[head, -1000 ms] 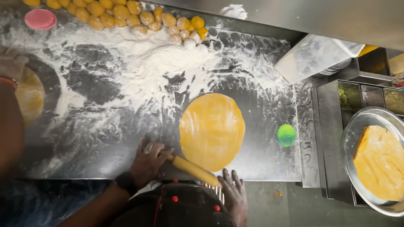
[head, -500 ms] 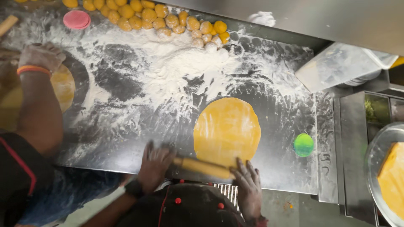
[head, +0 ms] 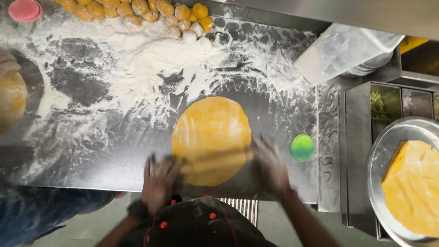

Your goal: The person rolls yellow dough balls into flat, round sheets on a floured stainless steel countertop using a wooden rolling pin. They repeatedly flatten, flip, and rotate the dough, occasionally dusting it with flour and using a green plastic scraper to lift and transfer the finished sheets to a metal tray.

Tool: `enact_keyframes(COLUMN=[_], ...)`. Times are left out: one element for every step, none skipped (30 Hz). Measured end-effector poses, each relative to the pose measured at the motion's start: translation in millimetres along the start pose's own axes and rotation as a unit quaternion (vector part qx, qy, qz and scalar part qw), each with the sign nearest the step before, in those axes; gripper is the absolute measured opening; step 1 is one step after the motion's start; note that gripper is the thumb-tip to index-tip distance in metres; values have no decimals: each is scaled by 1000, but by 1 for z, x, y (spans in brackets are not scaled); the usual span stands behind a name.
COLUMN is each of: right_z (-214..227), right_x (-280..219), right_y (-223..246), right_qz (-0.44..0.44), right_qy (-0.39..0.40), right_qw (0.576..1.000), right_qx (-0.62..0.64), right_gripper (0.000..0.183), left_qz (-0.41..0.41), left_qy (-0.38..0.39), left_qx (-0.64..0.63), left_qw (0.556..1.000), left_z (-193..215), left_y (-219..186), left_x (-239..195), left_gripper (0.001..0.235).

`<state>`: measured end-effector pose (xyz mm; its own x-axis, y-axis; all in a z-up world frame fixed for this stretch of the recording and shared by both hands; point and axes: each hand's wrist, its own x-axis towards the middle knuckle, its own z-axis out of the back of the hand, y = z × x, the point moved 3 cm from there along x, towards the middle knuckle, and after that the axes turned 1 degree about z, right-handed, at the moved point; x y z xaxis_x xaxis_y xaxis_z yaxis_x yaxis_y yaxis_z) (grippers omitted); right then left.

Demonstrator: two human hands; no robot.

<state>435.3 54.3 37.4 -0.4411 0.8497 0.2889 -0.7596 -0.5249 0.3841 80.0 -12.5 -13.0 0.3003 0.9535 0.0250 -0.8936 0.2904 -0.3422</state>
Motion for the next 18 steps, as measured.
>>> enact_keyframes(right_z=[11,12,13,12,4,-4,-1,-2,-7,-12,-18,-19,-13,-9,0,8,12,15], right_x=[-29,-49,-59,-60,-56,-46,-16,12,31,53,71,74,71,63,45,21,-6,-26], right_y=[17,26,25,14,3,-13,-31,-43,-58,-72,-81,-82,-80,-73,-64,-53,-38,-30], right_qz=[5,-42,-86,-149,-210,-267,-98,79,72,66,57,49,41,34,33,29,4,-22], right_qy=[-12,1,6,31,57,84,37,-14,-6,2,11,19,25,18,13,23,3,-17], right_qw=[998,999,996,981,943,884,979,996,997,997,998,998,999,999,999,999,999,999], right_qx=[64,29,-7,124,251,374,176,-35,-32,-30,-27,-25,-26,-22,-20,30,34,38], right_gripper=[50,43,37,40,42,45,43,41,41,41,41,41,41,37,34,41,40,39], left_qz=[-5,-11,-20,-36,-52,-67,-28,13,77,141,103,65,24,-4,-27,-3,26,31], left_qy=[6,11,12,-30,-69,-108,-85,-62,-61,-61,-85,-107,-132,-124,-119,-53,11,7], left_qx=[-20,-40,-57,-35,-13,10,25,40,8,-24,26,75,124,121,117,66,13,-8], left_qw=[1000,999,998,998,996,992,996,997,995,988,991,989,983,985,986,996,1000,999], left_z=[-5,-8,-9,-6,-5,-3,-3,-5,-6,-7,-7,-8,-9,-10,-12,-17,-23,-24], left_y=[-6,-11,-10,-8,-5,-2,2,7,11,12,4,-7,-17,-25,-36,-39,-37,-35], left_x=[-17,-33,-36,-30,-17,-3,11,33,48,55,57,55,57,48,30,16,3,-9], left_gripper=[64,64,66,60,55,52,54,57,53,49,52,54,57,61,66,64,63,64])
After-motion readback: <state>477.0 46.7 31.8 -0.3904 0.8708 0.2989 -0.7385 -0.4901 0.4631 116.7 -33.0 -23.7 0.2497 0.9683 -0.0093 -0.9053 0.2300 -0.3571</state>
